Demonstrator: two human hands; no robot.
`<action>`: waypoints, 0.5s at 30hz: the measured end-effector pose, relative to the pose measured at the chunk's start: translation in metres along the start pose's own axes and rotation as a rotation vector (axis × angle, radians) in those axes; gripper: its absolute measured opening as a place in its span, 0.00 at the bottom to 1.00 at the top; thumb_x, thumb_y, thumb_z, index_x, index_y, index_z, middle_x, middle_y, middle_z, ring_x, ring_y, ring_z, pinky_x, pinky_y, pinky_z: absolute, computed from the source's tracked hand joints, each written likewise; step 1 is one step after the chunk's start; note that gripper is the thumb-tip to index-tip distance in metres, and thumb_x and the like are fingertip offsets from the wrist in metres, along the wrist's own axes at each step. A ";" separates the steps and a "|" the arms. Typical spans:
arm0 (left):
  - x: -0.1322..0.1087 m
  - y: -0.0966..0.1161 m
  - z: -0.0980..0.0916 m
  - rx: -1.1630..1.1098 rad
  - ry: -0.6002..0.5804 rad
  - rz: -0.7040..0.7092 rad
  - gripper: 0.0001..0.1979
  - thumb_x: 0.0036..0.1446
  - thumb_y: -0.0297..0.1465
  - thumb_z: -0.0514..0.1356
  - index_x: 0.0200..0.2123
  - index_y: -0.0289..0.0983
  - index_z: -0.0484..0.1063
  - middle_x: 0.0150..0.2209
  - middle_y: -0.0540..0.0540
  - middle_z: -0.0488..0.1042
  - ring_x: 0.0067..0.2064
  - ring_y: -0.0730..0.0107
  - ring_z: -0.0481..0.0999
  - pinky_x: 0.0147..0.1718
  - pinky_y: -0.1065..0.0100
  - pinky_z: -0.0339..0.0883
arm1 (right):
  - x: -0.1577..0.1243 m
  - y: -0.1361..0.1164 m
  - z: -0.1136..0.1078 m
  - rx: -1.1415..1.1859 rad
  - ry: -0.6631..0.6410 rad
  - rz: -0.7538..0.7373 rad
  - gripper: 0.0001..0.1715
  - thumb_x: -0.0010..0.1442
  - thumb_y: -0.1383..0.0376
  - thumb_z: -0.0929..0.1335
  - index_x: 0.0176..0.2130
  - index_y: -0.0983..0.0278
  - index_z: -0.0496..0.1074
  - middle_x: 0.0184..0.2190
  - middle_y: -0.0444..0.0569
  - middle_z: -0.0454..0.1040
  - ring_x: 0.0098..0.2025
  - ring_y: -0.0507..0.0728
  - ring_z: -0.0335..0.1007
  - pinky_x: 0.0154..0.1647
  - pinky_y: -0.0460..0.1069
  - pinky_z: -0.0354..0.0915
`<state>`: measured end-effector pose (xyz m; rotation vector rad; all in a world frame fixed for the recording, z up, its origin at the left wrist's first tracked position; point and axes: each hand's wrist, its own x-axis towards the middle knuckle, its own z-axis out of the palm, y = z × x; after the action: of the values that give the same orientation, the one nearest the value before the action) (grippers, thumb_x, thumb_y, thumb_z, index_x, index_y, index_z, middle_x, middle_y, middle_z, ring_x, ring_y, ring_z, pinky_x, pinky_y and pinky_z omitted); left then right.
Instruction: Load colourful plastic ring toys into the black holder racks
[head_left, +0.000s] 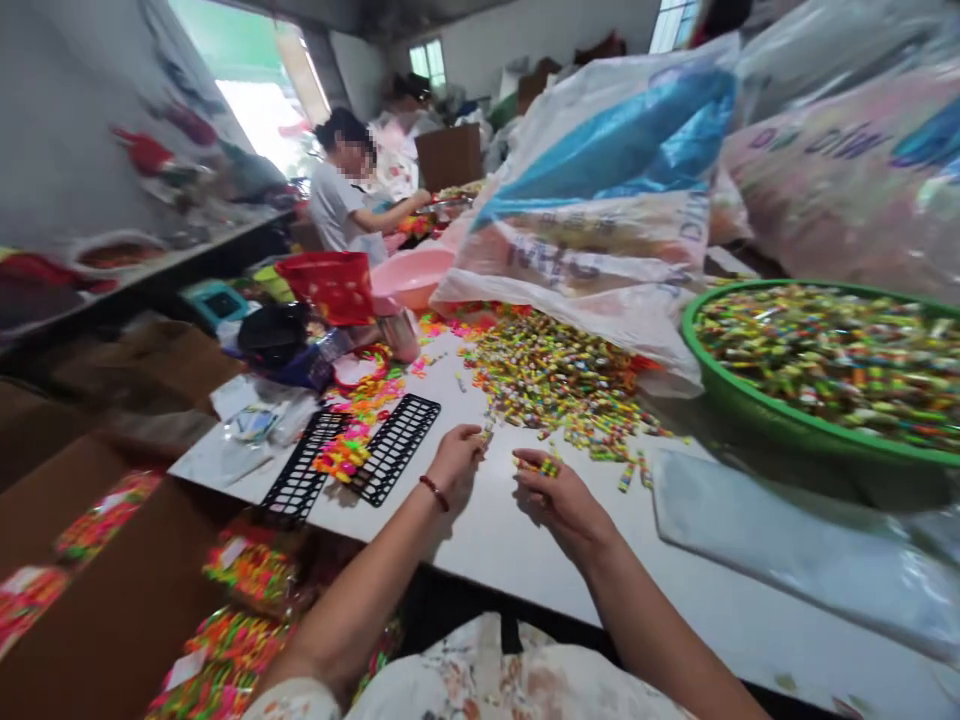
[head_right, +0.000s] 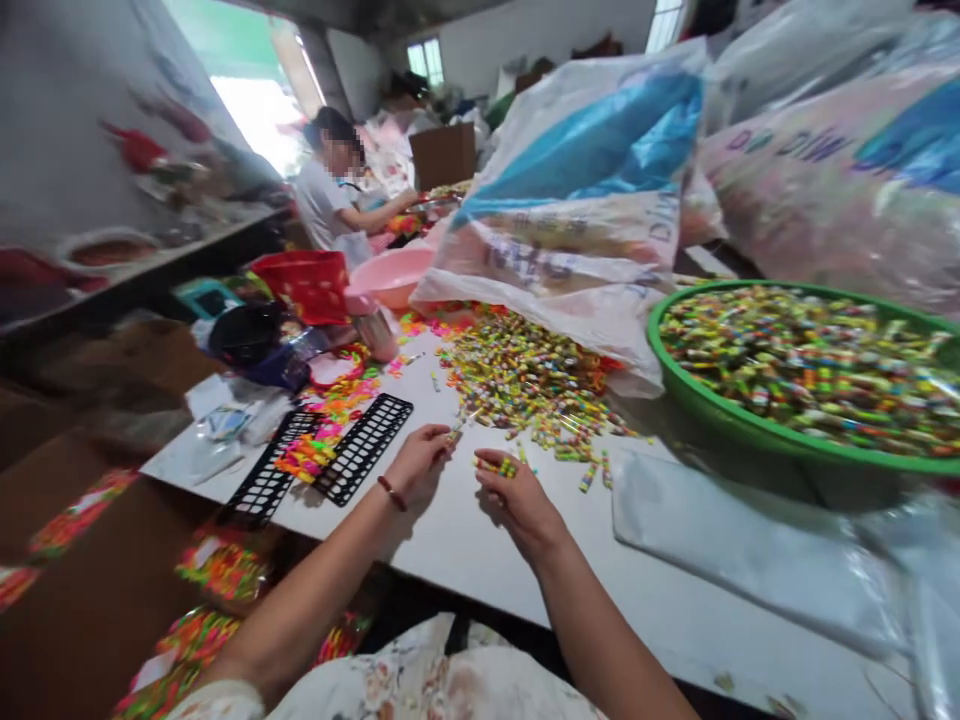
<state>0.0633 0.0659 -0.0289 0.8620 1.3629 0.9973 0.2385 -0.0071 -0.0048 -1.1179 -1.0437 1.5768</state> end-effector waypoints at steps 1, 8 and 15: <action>-0.001 -0.002 -0.003 0.007 -0.006 -0.001 0.11 0.57 0.32 0.64 0.40 0.32 0.70 0.27 0.50 0.71 0.26 0.76 0.69 0.28 0.72 0.64 | 0.002 0.001 0.002 -0.044 0.024 -0.024 0.19 0.58 0.56 0.68 0.46 0.64 0.72 0.24 0.40 0.64 0.22 0.50 0.56 0.22 0.46 0.55; -0.025 -0.004 -0.011 0.068 -0.082 0.067 0.16 0.44 0.30 0.67 0.38 0.34 0.71 0.25 0.51 0.71 0.25 0.75 0.68 0.26 0.72 0.60 | 0.014 0.018 0.014 -0.337 0.187 -0.272 0.18 0.58 0.52 0.67 0.40 0.64 0.72 0.35 0.49 0.74 0.37 0.57 0.67 0.41 0.50 0.63; -0.038 -0.006 0.017 0.234 -0.382 0.221 0.08 0.46 0.28 0.61 0.33 0.35 0.70 0.28 0.52 0.71 0.30 0.75 0.68 0.31 0.72 0.61 | 0.028 0.037 0.000 -0.329 0.218 -0.141 0.26 0.55 0.44 0.69 0.30 0.64 0.72 0.26 0.49 0.75 0.29 0.56 0.69 0.30 0.49 0.64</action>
<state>0.0827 0.0295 -0.0199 1.3285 1.0827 0.7931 0.2261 0.0111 -0.0459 -1.3702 -1.2321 1.1686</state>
